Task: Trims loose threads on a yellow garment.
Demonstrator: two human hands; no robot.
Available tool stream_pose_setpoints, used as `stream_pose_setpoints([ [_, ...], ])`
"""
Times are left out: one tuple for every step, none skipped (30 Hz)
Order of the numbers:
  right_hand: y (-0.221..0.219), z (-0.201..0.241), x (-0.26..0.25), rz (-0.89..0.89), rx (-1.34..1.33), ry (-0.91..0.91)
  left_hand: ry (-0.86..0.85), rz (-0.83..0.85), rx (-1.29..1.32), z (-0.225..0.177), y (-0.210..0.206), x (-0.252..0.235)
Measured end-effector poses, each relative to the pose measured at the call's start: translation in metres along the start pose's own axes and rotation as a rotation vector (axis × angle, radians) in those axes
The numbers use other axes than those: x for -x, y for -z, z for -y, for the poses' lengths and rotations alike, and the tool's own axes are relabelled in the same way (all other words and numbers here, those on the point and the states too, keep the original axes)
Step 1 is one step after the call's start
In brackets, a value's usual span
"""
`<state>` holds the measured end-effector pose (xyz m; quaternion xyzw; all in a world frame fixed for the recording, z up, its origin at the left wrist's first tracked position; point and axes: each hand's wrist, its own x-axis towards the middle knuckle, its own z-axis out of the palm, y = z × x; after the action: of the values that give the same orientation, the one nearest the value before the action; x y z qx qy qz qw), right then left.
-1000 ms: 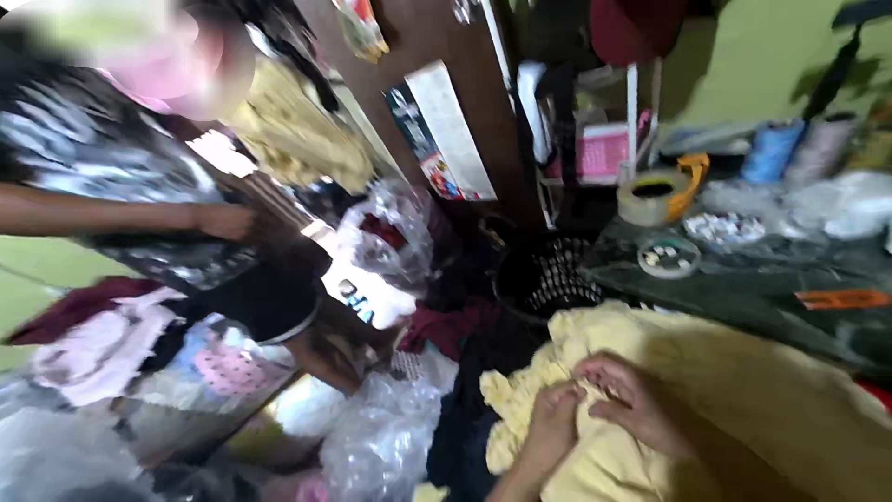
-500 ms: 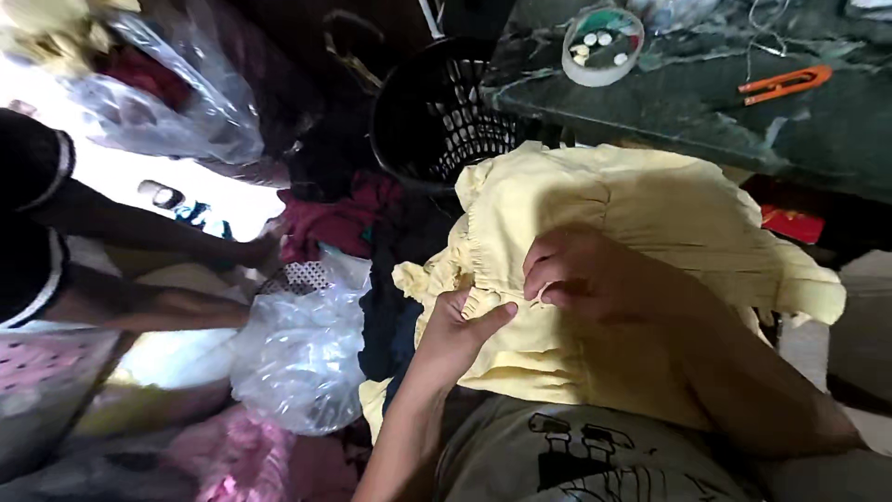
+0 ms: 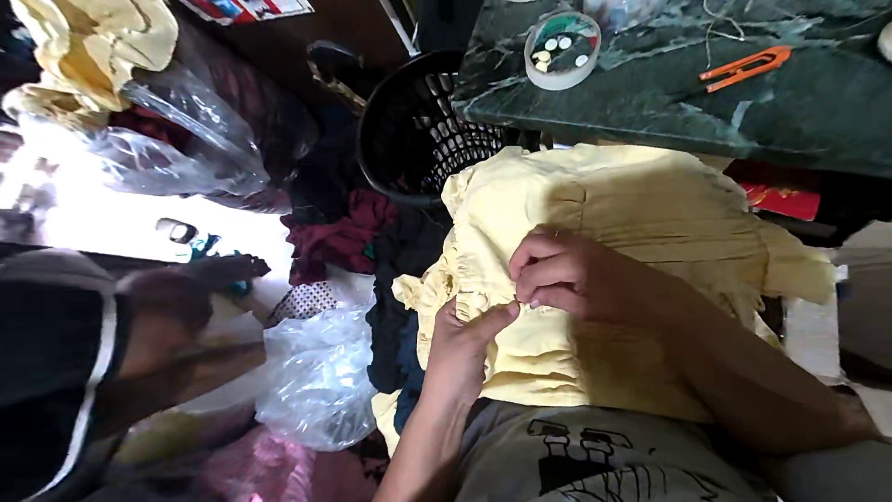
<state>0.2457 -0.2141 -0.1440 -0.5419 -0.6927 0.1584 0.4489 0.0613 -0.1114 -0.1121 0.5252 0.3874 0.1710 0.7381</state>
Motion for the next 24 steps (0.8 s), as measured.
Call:
stream_pose_setpoints([
  [0.001,0.001,0.0,-0.004,-0.02,0.017,-0.006,-0.029,-0.009,0.001,-0.002,0.0],
  [0.003,0.004,0.0,-0.005,-0.021,0.028,-0.011,-0.06,-0.015,0.002,-0.003,-0.001],
  [0.002,0.006,-0.001,-0.015,0.0,0.045,-0.008,-0.088,-0.009,0.003,-0.005,-0.001],
  [-0.001,0.007,-0.001,-0.033,0.034,0.06,-0.002,-0.113,-0.001,0.002,-0.007,-0.001],
  [-0.005,0.007,-0.001,-0.053,0.065,0.067,-0.004,-0.133,0.0,0.002,-0.009,-0.001],
  [-0.008,0.008,-0.001,-0.075,0.105,0.072,-0.014,-0.148,-0.001,0.002,-0.01,-0.002],
  [-0.009,0.009,-0.001,-0.089,0.149,0.074,-0.024,-0.153,-0.004,0.002,-0.011,-0.002],
  [-0.009,0.01,0.0,-0.099,0.194,0.079,-0.034,-0.156,-0.008,0.001,-0.012,-0.002],
  [-0.009,0.011,0.0,-0.098,0.232,0.083,-0.044,-0.156,-0.009,0.001,-0.013,-0.002],
  [-0.008,0.013,-0.001,-0.093,0.264,0.086,-0.055,-0.161,-0.008,0.002,-0.013,-0.002],
  [-0.008,0.014,-0.001,-0.086,0.291,0.084,-0.056,-0.165,-0.009,0.002,-0.013,-0.002],
  [-0.008,0.015,-0.001,-0.085,0.31,0.081,-0.051,-0.17,-0.009,0.003,-0.014,-0.002],
  [-0.008,0.015,-0.001,-0.091,0.324,0.081,-0.048,-0.174,-0.011,0.002,-0.014,-0.002],
  [-0.009,0.015,-0.002,-0.103,0.334,0.081,-0.049,-0.176,-0.014,0.002,-0.014,-0.002],
  [-0.009,0.014,-0.002,-0.116,0.34,0.08,-0.056,-0.17,-0.016,0.002,-0.014,-0.001],
  [-0.009,0.014,-0.003,-0.126,0.338,0.076,-0.074,-0.153,-0.013,0.004,-0.013,-0.001],
  [-0.01,0.014,-0.004,-0.138,0.334,0.072,-0.101,-0.123,0.002,0.006,-0.012,-0.001],
  [-0.011,0.013,-0.005,-0.146,0.336,0.068,-0.135,-0.073,0.031,0.01,-0.01,0.0],
  [-0.013,0.012,-0.005,-0.147,0.339,0.06,-0.172,-0.022,0.056,0.014,-0.007,0.0],
  [-0.014,0.012,-0.006,-0.138,0.345,0.044,-0.2,0.02,0.067,0.018,-0.004,-0.001],
  [-0.015,0.012,-0.007,-0.124,0.356,0.026,-0.206,0.034,0.067,0.019,-0.003,-0.002],
  [-0.016,0.013,-0.007,-0.113,0.365,0.013,-0.189,0.026,0.064,0.02,-0.002,-0.003],
  [-0.018,0.013,-0.008,-0.107,0.365,0.006,-0.159,0.001,0.06,0.019,-0.002,-0.004],
  [-0.02,0.014,-0.008,-0.102,0.354,0.0,-0.126,-0.029,0.059,0.018,-0.002,-0.004],
])
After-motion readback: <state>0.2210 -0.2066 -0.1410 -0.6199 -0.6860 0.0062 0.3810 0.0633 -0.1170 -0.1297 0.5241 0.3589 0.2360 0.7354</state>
